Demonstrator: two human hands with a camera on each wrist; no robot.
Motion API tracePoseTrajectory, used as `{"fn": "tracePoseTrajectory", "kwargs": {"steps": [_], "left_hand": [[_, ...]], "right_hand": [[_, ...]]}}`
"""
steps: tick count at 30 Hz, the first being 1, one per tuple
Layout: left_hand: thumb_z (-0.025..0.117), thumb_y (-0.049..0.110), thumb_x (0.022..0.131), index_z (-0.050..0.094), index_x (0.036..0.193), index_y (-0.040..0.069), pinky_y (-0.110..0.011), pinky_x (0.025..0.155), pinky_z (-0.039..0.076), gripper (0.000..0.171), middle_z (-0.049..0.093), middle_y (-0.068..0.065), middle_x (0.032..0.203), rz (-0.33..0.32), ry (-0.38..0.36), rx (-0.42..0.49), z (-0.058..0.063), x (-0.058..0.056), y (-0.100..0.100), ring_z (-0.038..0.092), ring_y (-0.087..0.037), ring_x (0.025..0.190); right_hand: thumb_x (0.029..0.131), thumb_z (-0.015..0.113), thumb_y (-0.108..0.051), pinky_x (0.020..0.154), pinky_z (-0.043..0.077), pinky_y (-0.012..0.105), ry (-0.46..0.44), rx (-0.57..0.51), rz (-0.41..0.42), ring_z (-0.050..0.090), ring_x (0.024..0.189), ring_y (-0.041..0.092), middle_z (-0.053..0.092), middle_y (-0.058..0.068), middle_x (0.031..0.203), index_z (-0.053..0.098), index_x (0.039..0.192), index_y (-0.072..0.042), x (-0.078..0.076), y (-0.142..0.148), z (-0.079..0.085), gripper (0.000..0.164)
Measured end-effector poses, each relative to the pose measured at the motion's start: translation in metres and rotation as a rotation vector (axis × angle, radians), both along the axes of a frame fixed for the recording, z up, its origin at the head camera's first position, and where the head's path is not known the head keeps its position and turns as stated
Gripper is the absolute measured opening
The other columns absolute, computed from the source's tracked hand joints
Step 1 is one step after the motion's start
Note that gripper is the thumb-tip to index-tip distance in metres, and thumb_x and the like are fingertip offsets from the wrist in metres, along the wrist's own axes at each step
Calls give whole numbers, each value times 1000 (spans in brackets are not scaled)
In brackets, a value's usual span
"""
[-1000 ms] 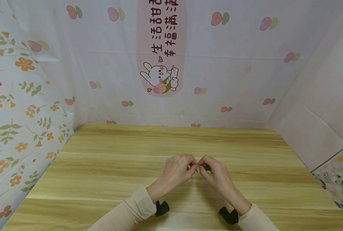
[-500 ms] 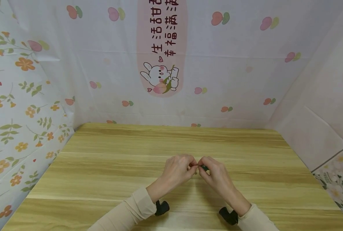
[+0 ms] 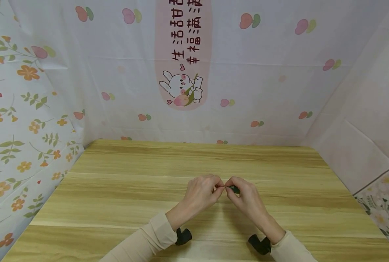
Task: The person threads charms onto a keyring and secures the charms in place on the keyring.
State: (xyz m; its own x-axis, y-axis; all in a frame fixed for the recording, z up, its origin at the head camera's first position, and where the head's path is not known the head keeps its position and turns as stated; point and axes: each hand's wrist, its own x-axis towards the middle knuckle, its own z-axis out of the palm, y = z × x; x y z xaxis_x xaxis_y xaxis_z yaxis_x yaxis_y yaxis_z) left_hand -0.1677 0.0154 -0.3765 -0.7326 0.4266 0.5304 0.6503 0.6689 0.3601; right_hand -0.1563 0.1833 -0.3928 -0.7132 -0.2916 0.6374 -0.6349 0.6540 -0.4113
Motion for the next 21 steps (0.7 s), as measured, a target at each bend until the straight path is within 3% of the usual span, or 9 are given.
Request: {"fn": "tracePoseTrajectory", "kwargs": {"steps": [9,21], "left_hand": [[70,20,81,71,77,21,-11,40,26,5,64,10,70,23,-54,-51,1,0,0,41,3,48],[70,15,81,70,75,20,-8,42,28,7,66,9,70,7,12,-8,-1,0,0,55,0,54]], "right_hand": [[72,69,11,52,46,21,23,55,25,51,63,0,62,-3,73,60,77,-10,1,0,-2,23],[72,68,12,54,46,17,-15,-11,3,52,64,-1,64,-3,74,61,77,-10,-1,1,-3,24]]}}
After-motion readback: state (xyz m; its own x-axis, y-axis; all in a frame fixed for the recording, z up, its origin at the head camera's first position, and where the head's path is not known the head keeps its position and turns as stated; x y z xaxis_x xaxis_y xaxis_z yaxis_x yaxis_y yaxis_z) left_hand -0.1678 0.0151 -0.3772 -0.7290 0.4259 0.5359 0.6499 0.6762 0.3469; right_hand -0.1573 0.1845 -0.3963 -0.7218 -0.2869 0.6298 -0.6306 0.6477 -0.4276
